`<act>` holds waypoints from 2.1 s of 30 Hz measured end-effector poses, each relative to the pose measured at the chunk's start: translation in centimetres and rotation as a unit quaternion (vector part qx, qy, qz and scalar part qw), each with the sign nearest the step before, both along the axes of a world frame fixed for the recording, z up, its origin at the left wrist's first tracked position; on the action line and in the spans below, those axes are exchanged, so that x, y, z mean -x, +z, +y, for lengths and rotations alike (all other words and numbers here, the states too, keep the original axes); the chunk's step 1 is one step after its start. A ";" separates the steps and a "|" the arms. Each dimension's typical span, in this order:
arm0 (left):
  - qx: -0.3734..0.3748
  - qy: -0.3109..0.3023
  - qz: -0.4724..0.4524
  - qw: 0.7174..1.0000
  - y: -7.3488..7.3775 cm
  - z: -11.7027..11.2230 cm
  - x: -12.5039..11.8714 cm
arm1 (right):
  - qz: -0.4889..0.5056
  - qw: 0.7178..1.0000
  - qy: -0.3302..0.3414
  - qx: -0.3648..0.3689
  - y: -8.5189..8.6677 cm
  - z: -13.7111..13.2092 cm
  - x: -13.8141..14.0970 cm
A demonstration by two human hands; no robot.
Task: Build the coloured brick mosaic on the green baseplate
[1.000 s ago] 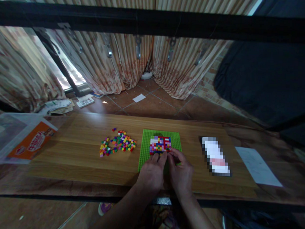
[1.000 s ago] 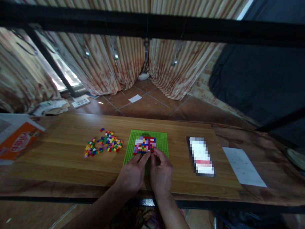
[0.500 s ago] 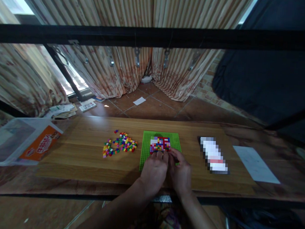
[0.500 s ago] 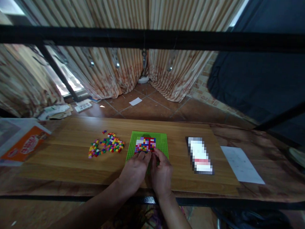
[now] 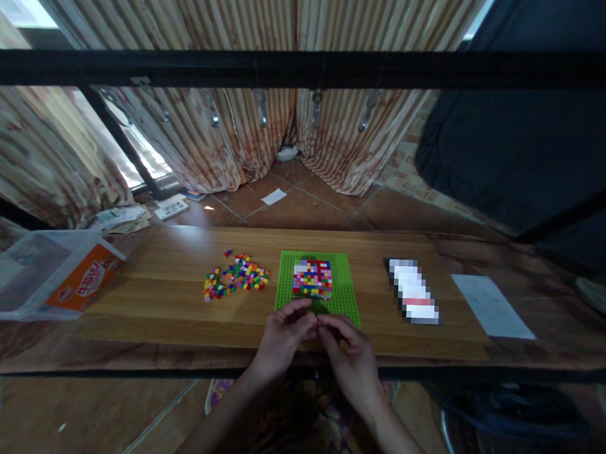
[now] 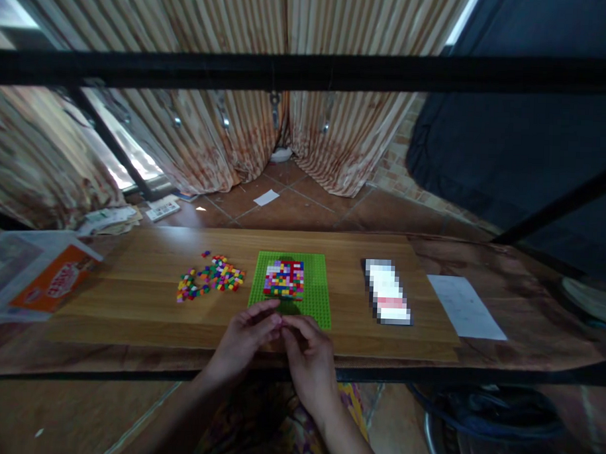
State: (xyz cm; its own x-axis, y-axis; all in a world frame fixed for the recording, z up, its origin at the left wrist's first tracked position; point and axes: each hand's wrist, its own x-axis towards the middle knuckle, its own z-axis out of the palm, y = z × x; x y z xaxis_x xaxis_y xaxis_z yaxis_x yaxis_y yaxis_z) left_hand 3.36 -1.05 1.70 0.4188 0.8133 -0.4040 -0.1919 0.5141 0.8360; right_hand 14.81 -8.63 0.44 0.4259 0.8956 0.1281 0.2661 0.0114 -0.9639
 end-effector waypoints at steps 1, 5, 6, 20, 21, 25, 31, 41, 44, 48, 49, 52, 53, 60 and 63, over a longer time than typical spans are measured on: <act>0.020 0.007 -0.020 1.000 0.3 0.0 -0.1 | -0.005 1.000 0.004 -0.003 0.2 -0.1 0.0; 0.057 0.021 -0.052 0.997 1.1 -0.2 -0.2 | -0.044 0.999 0.001 -0.013 0.8 -0.2 -0.2; 0.059 0.024 -0.053 0.997 1.2 -0.2 -0.3 | -0.058 0.998 -0.002 -0.016 0.9 -0.2 -0.2; 0.012 0.003 0.007 1.000 0.6 -0.1 -0.1 | -0.195 0.980 -0.009 -0.037 0.4 0.0 -0.2; 0.011 0.004 0.011 1.000 0.5 -0.2 -0.1 | -0.196 0.980 -0.006 -0.036 0.3 0.0 -0.2; 0.016 0.014 0.018 1.000 0.4 -0.2 -0.2 | -0.182 0.983 -0.007 -0.027 0.2 0.0 0.0; -0.013 0.028 0.041 0.999 0.1 -0.2 -0.5 | -0.119 0.992 -0.032 0.001 -0.1 0.4 -0.3; -0.143 -0.012 0.165 0.976 -1.0 -0.2 -0.4 | -0.122 0.983 -0.134 -0.023 -1.2 3.8 -2.2; -0.187 -0.041 0.199 0.961 -1.2 -0.3 -0.4 | -0.147 0.981 -0.126 -0.033 -1.6 4.4 -2.2; -0.279 -0.076 0.229 0.930 -1.6 -0.3 -0.3 | -0.178 0.978 -0.104 -0.042 -2.0 4.7 -2.3; -0.306 -0.082 0.238 0.918 -1.6 -0.3 -0.3 | -0.187 0.976 -0.102 -0.043 -2.0 4.7 -2.4; -0.384 -0.104 0.276 0.875 -1.7 -0.1 -0.4 | -0.217 0.970 -0.098 -0.042 -2.0 4.8 -2.5; -0.409 -0.115 0.293 0.857 -1.8 0.0 -0.5 | -0.226 0.969 -0.096 -0.042 -2.0 4.8 -2.6; -0.529 -0.219 0.414 0.708 -1.3 0.4 -1.3 | -0.291 0.951 -0.098 -0.045 -2.5 4.5 -2.7; -0.542 -0.244 0.461 0.659 -1.1 0.4 -1.5 | -0.318 0.941 -0.102 -0.054 -3.1 4.3 -2.8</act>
